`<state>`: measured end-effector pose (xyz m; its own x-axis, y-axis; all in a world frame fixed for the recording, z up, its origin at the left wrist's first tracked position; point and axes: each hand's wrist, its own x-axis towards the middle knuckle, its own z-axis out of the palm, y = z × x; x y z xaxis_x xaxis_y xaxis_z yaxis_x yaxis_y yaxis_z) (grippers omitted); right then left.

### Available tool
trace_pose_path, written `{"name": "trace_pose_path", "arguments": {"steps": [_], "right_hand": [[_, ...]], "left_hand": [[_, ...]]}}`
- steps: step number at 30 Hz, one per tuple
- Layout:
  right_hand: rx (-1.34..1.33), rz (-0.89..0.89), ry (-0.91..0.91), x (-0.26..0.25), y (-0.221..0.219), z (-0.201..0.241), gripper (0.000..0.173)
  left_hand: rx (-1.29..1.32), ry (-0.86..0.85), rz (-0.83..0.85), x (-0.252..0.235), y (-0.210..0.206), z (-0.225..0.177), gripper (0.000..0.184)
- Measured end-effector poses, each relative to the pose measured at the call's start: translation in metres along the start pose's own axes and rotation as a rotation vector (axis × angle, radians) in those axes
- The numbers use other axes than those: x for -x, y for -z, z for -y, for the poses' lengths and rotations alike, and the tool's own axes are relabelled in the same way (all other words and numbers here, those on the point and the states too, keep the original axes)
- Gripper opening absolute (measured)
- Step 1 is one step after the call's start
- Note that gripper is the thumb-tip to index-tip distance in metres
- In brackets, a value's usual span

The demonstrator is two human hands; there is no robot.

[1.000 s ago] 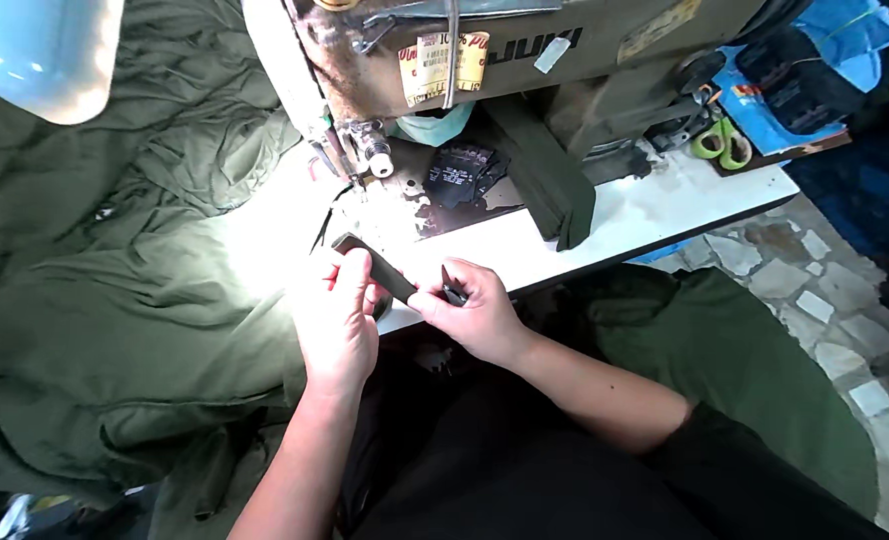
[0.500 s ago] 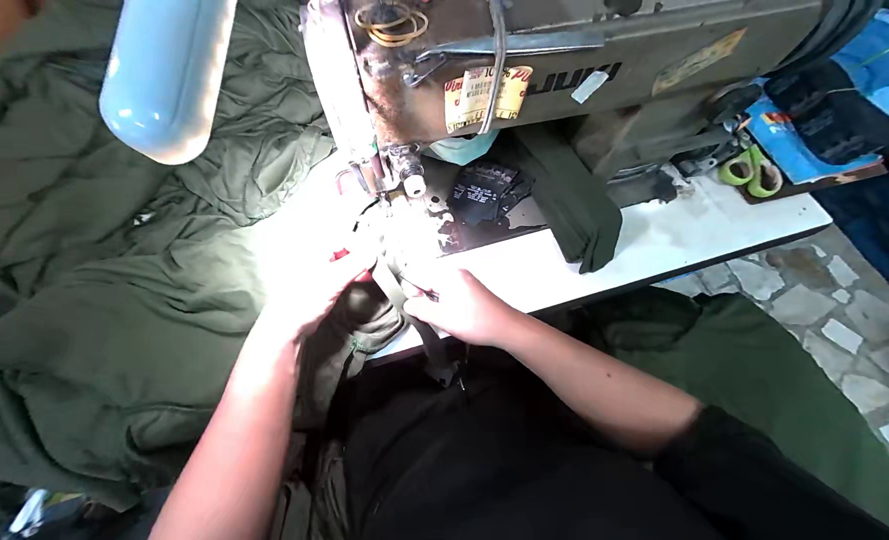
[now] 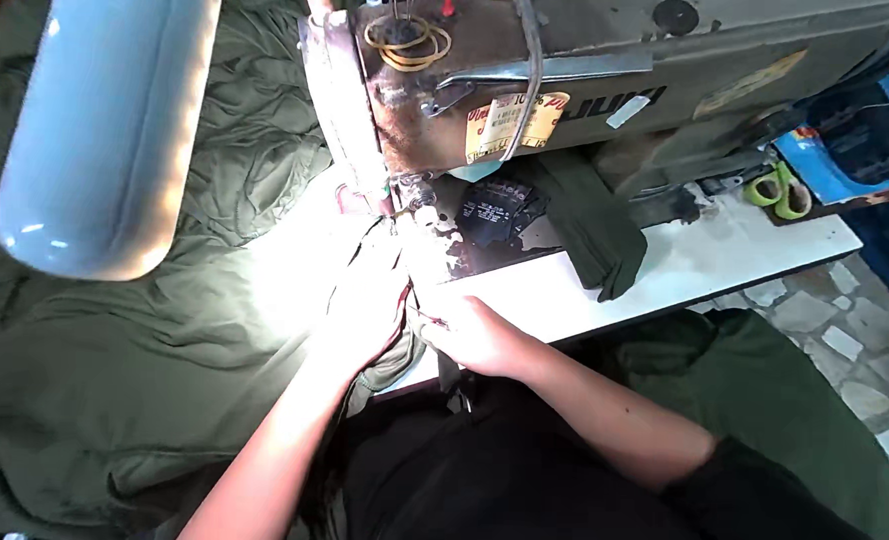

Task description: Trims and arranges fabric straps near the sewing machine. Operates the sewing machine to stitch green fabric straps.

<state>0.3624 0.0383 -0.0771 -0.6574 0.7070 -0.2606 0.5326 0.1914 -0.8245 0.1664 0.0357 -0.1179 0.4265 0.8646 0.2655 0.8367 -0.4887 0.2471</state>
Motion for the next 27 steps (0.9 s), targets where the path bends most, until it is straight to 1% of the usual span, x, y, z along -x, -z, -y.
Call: {"name": "trace_pose_path", "arguments": {"steps": [5, 8, 10, 13, 15, 18, 20, 22, 24, 27], "right_hand": [[0.078, -0.055, 0.006, -0.010, -0.003, 0.007, 0.025], [0.083, -0.133, 0.066, -0.010, -0.007, 0.003, 0.020], [0.066, -0.178, 0.143, -0.006, -0.012, -0.004, 0.020], [0.039, -0.169, 0.169, 0.001, -0.014, -0.007, 0.021], [0.035, -0.185, 0.180, -0.001, -0.014, -0.008, 0.020], [0.030, -0.178, 0.166, -0.007, -0.010, -0.007, 0.017], [0.021, -0.148, 0.158, -0.008, -0.006, -0.006, 0.016], [0.013, -0.150, 0.155, -0.008, -0.006, -0.006, 0.016], [0.024, -0.127, 0.083, -0.010, -0.002, 0.001, 0.017], [0.048, -0.086, -0.062, -0.017, 0.003, 0.013, 0.026]], "left_hand": [[-0.020, 0.070, 0.043, -0.007, 0.003, 0.002, 0.025], [-0.036, 0.070, 0.036, -0.007, 0.002, 0.003, 0.025], [-0.042, 0.062, 0.041, -0.002, 0.002, -0.002, 0.027], [0.009, 0.063, 0.028, 0.008, 0.002, -0.008, 0.025], [0.044, 0.096, 0.021, 0.008, 0.004, -0.005, 0.026], [0.078, 0.140, 0.000, 0.004, 0.007, 0.000, 0.030], [0.119, 0.120, -0.053, 0.004, 0.009, 0.003, 0.029], [0.162, 0.139, -0.042, 0.002, 0.015, 0.006, 0.029], [0.183, 0.196, 0.006, -0.005, 0.021, 0.008, 0.029], [0.098, 0.195, -0.028, -0.021, 0.023, 0.014, 0.023]]}}
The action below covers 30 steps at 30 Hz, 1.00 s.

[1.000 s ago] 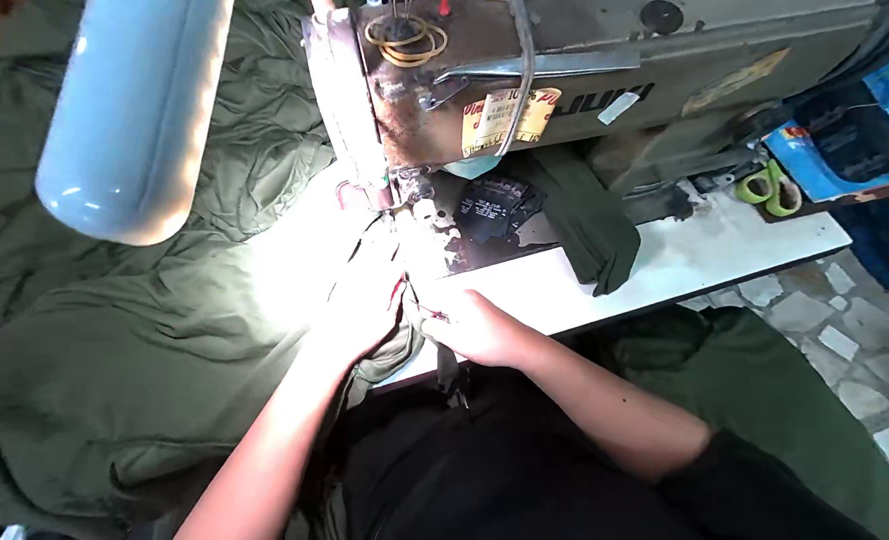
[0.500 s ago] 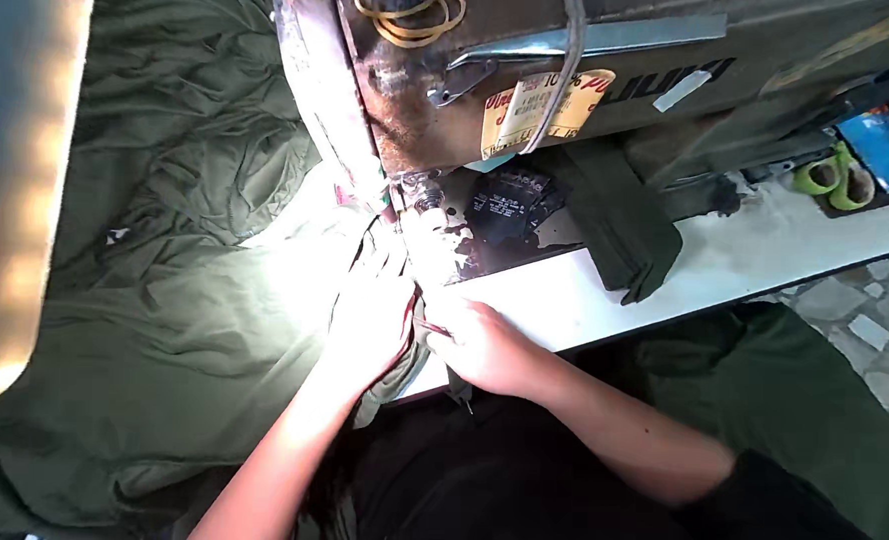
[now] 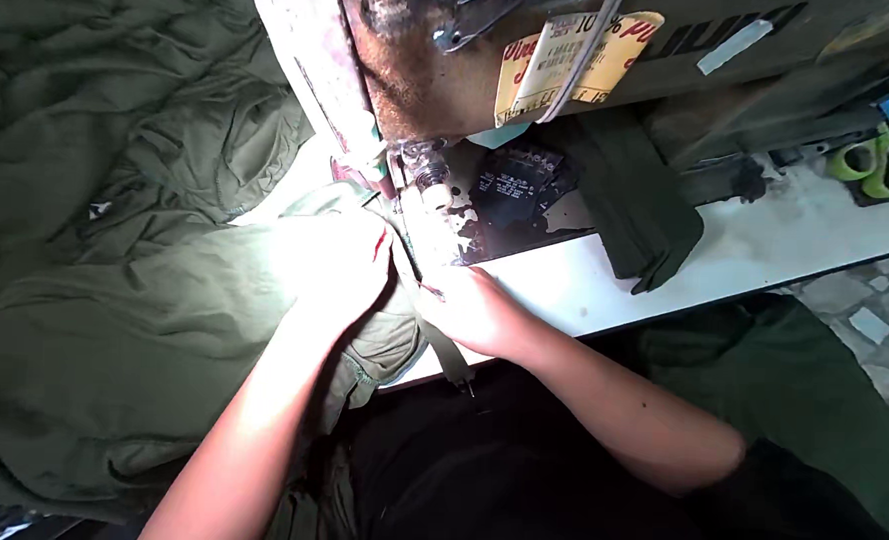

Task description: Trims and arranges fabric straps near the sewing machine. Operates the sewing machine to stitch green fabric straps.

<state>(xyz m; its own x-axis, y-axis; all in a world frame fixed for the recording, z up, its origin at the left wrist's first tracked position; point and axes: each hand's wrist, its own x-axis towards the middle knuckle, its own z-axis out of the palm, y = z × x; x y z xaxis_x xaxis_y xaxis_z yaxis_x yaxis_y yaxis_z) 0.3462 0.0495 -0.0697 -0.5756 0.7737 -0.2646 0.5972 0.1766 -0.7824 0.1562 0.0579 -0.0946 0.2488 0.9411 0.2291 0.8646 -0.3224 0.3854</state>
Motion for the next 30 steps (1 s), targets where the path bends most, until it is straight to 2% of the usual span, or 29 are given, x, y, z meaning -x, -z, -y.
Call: {"name": "trace_pose_path", "arguments": {"steps": [3, 9, 14, 16, 19, 22, 24, 27, 30], "right_hand": [[0.002, -0.002, -0.072, -0.005, 0.000, 0.005, 0.029], [-0.030, -0.023, -0.092, -0.008, 0.000, 0.006, 0.027], [-0.054, -0.010, -0.119, -0.010, -0.001, 0.006, 0.029], [-0.022, 0.001, -0.087, -0.009, 0.000, 0.007, 0.032], [0.170, 0.016, 0.002, -0.008, 0.000, 0.010, 0.021], [0.436, 0.017, 0.013, -0.010, -0.007, 0.008, 0.021], [0.556, 0.019, 0.026, -0.011, -0.005, 0.009, 0.028], [0.666, 0.050, 0.161, -0.016, 0.003, 0.000, 0.050], [0.693, 0.102, 0.292, -0.024, 0.014, -0.010, 0.050]], "left_hand": [[-0.093, 0.039, 0.023, -0.012, 0.001, 0.000, 0.021], [-0.170, 0.131, 0.082, -0.020, 0.002, -0.003, 0.022], [-0.052, 0.321, 0.249, -0.037, 0.010, -0.003, 0.025], [-0.007, 0.342, 0.309, -0.045, 0.013, 0.003, 0.027], [0.023, 0.338, 0.339, -0.052, 0.013, 0.007, 0.025], [0.030, 0.377, 0.352, -0.052, 0.010, 0.008, 0.021], [0.009, 0.386, 0.351, -0.053, 0.012, 0.004, 0.021], [-0.035, 0.399, 0.331, -0.050, 0.014, -0.002, 0.022], [-0.046, 0.450, 0.269, -0.043, 0.013, -0.011, 0.020]]}}
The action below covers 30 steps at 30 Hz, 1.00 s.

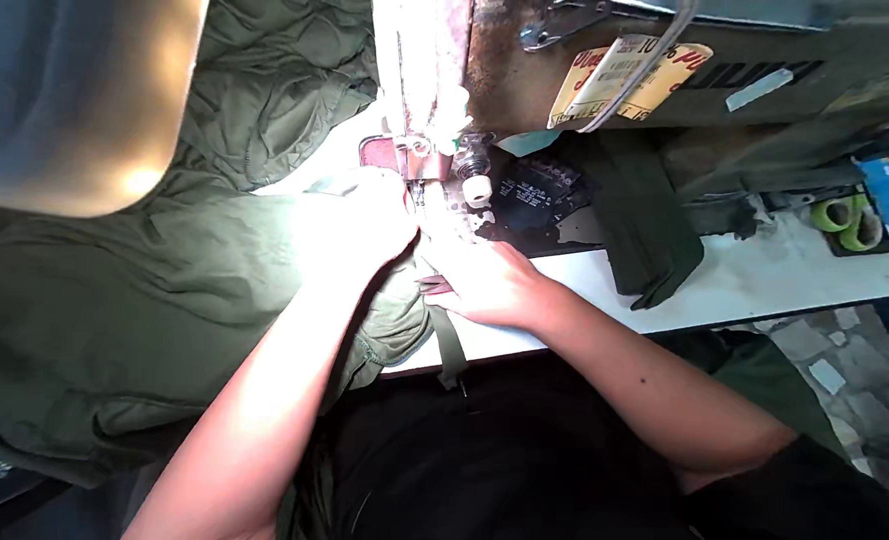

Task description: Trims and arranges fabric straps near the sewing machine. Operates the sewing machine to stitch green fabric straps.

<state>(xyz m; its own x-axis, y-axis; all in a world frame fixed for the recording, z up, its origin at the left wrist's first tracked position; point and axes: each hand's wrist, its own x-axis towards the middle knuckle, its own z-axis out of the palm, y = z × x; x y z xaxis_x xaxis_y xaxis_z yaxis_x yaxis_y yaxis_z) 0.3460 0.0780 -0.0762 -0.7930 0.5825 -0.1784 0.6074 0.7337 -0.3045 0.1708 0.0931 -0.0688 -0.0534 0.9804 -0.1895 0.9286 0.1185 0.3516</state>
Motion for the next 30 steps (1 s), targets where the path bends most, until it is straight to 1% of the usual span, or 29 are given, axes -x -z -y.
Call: {"name": "trace_pose_path", "arguments": {"steps": [2, 4, 5, 7, 9, 12, 18, 21, 24, 27, 30], "right_hand": [[0.002, 0.018, 0.024, -0.002, 0.001, -0.005, 0.049], [-0.003, 0.023, 0.021, -0.002, -0.001, -0.007, 0.055], [0.000, 0.013, 0.016, -0.001, -0.002, -0.007, 0.057], [-0.012, -0.024, 0.005, 0.000, -0.005, -0.006, 0.052], [-0.014, -0.047, -0.008, -0.001, -0.008, -0.004, 0.048], [-0.050, -0.050, -0.068, -0.004, -0.007, -0.001, 0.048], [-0.113, 0.058, -0.232, -0.014, 0.005, 0.005, 0.054], [-0.101, 0.046, -0.258, -0.014, 0.003, 0.006, 0.054], [-0.104, 0.009, -0.258, -0.013, -0.001, 0.006, 0.050], [-0.102, -0.013, -0.257, -0.013, -0.004, 0.006, 0.052], [-0.096, 0.018, -0.274, -0.011, -0.002, 0.009, 0.050]], "left_hand": [[0.018, -0.053, -0.097, 0.008, -0.010, 0.002, 0.021], [0.034, -0.167, -0.196, 0.017, -0.023, 0.007, 0.022], [0.032, -0.254, -0.257, 0.020, -0.031, 0.013, 0.023], [0.024, -0.412, -0.373, 0.024, -0.045, 0.027, 0.025], [0.027, -0.478, -0.389, 0.023, -0.049, 0.036, 0.030], [0.037, -0.499, -0.371, 0.016, -0.046, 0.040, 0.031], [0.026, -0.456, -0.322, 0.002, -0.040, 0.042, 0.034], [0.012, -0.451, -0.339, -0.002, -0.040, 0.042, 0.034], [0.022, -0.446, -0.332, -0.003, -0.040, 0.042, 0.034], [0.003, -0.460, -0.366, -0.004, -0.040, 0.043, 0.035], [0.006, -0.480, -0.353, -0.004, -0.040, 0.042, 0.035]]}}
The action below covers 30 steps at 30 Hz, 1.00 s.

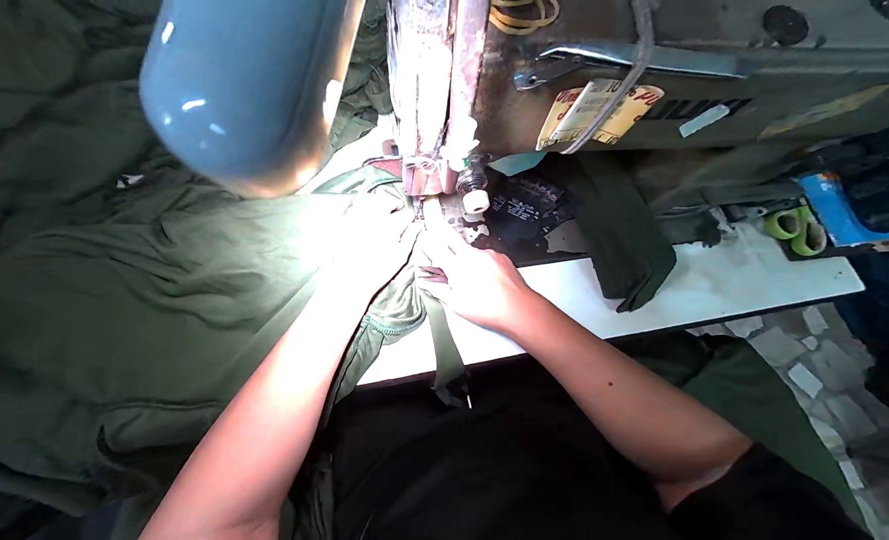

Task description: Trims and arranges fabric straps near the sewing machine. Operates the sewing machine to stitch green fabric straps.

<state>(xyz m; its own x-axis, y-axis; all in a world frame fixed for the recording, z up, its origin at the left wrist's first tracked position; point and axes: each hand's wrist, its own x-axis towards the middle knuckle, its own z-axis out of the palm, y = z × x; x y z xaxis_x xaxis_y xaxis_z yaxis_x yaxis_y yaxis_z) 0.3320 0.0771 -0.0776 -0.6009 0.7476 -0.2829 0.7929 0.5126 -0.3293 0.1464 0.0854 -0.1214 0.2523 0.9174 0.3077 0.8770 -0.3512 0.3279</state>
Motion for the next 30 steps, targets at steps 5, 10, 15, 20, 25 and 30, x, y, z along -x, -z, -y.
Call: {"name": "trace_pose_path", "arguments": {"steps": [5, 10, 15, 20, 25, 30], "right_hand": [[-0.207, -0.401, 0.114, 0.052, 0.000, -0.030, 0.047], [-0.160, -1.068, -0.108, 0.113, 0.030, -0.150, 0.036], [0.059, -1.127, -0.323, 0.108, 0.002, -0.241, 0.052], [0.075, -1.208, -0.315, 0.101, -0.014, -0.247, 0.051], [0.047, -1.168, -0.366, 0.104, -0.013, -0.241, 0.043], [0.023, -0.871, -0.523, 0.113, 0.006, -0.231, 0.034]], "left_hand": [[-0.071, -0.015, -0.058, 0.008, -0.007, -0.003, 0.047], [-0.085, 0.017, -0.068, 0.011, -0.010, -0.006, 0.047], [-0.104, 0.028, -0.062, 0.012, -0.008, -0.010, 0.048], [-0.136, -0.002, -0.111, 0.013, -0.009, -0.010, 0.047], [-0.117, 0.018, -0.077, 0.013, -0.006, -0.011, 0.047], [-0.131, 0.000, -0.089, 0.016, -0.008, -0.011, 0.045]]}}
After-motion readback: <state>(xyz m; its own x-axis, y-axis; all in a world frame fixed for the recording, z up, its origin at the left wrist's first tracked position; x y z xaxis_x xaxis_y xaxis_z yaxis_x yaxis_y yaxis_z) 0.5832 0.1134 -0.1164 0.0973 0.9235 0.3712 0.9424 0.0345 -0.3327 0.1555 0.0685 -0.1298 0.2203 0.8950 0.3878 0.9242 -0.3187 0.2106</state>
